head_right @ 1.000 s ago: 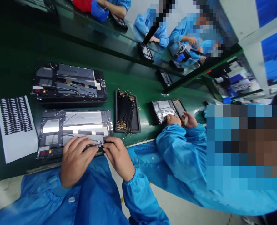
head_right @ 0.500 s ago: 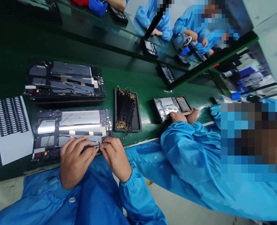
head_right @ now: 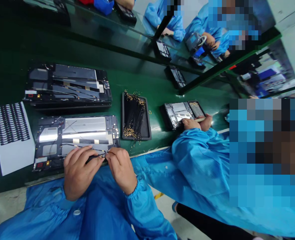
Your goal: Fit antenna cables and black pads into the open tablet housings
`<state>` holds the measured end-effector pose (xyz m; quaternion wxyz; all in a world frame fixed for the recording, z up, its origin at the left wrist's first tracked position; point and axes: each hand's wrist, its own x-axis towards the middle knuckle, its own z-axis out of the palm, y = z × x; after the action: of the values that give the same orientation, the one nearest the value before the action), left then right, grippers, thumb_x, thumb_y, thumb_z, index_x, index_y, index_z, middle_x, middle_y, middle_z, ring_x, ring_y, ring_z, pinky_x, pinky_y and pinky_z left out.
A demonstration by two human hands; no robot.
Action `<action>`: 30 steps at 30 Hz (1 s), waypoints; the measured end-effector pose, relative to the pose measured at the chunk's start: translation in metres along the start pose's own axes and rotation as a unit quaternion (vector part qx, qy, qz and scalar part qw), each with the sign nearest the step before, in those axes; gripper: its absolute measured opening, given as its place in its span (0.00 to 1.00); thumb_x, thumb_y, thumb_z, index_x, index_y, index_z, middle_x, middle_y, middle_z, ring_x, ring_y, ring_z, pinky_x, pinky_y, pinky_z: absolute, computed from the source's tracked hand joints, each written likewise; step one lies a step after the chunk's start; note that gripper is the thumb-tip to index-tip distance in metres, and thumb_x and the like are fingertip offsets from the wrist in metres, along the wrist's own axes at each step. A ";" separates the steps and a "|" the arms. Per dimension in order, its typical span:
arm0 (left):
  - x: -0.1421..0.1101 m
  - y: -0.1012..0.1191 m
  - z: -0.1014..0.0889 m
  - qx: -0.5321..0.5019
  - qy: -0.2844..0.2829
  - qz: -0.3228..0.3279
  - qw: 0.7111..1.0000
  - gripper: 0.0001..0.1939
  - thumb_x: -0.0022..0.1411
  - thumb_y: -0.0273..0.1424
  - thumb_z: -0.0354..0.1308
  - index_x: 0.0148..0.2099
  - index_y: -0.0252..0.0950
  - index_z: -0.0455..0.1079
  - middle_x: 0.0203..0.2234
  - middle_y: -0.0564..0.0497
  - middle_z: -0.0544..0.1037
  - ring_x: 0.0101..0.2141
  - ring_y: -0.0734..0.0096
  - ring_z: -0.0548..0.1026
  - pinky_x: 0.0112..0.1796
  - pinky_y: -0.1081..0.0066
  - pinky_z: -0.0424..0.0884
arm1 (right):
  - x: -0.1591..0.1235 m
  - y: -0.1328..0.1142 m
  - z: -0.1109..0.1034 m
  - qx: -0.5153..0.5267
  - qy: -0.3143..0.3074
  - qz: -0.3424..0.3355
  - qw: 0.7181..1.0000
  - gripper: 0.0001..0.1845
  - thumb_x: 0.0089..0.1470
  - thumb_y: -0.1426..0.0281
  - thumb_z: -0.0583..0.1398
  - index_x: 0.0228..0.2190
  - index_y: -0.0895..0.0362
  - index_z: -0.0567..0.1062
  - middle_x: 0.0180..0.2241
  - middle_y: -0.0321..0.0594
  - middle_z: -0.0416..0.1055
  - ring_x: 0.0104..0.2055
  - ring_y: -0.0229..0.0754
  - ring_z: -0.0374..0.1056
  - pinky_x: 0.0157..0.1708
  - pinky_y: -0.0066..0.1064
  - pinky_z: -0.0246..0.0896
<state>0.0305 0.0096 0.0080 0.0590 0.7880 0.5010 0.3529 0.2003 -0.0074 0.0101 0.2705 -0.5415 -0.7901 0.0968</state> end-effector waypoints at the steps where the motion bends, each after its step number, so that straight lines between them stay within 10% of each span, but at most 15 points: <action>1: -0.001 -0.001 -0.001 -0.001 -0.002 0.002 1.000 0.06 0.64 0.27 0.60 0.33 0.41 0.73 0.35 0.55 0.81 0.49 0.61 0.76 0.57 0.57 0.61 | -0.002 0.001 0.001 0.009 0.013 -0.001 1.000 0.10 0.65 0.75 0.55 0.46 0.53 0.73 0.44 0.46 0.73 0.48 0.45 0.70 0.46 0.40 0.71; 13: -0.020 -0.015 -0.004 -0.048 0.008 0.038 0.998 0.05 0.65 0.25 0.59 0.42 0.40 0.73 0.43 0.53 0.83 0.50 0.62 0.78 0.57 0.60 0.59 | -0.027 0.007 0.014 0.018 0.073 -0.038 0.996 0.31 0.60 0.79 0.59 0.62 0.53 0.64 0.52 0.51 0.72 0.56 0.51 0.70 0.53 0.50 0.73; 25: -0.023 -0.012 -0.001 -0.041 0.019 0.031 0.998 0.05 0.64 0.26 0.61 0.42 0.40 0.75 0.43 0.55 0.83 0.51 0.67 0.77 0.62 0.63 0.54 | -0.028 0.001 0.013 0.022 0.052 -0.032 0.998 0.31 0.58 0.79 0.60 0.61 0.54 0.66 0.54 0.50 0.70 0.58 0.51 0.67 0.56 0.49 0.69; 30: -0.024 -0.041 -0.044 0.078 0.048 -0.089 0.992 0.38 0.59 0.34 0.66 0.68 0.38 0.57 0.66 0.43 0.63 0.66 0.53 0.58 0.66 0.53 0.52 | -0.024 0.010 0.005 0.107 0.108 0.130 0.980 0.25 0.64 0.73 0.56 0.61 0.49 0.66 0.63 0.48 0.59 0.64 0.52 0.59 0.58 0.51 0.64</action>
<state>-0.0335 -0.0013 0.0108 0.0040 0.7247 0.5972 0.3438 0.2122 -0.0251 -0.0064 0.3956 -0.6150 -0.6640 0.1564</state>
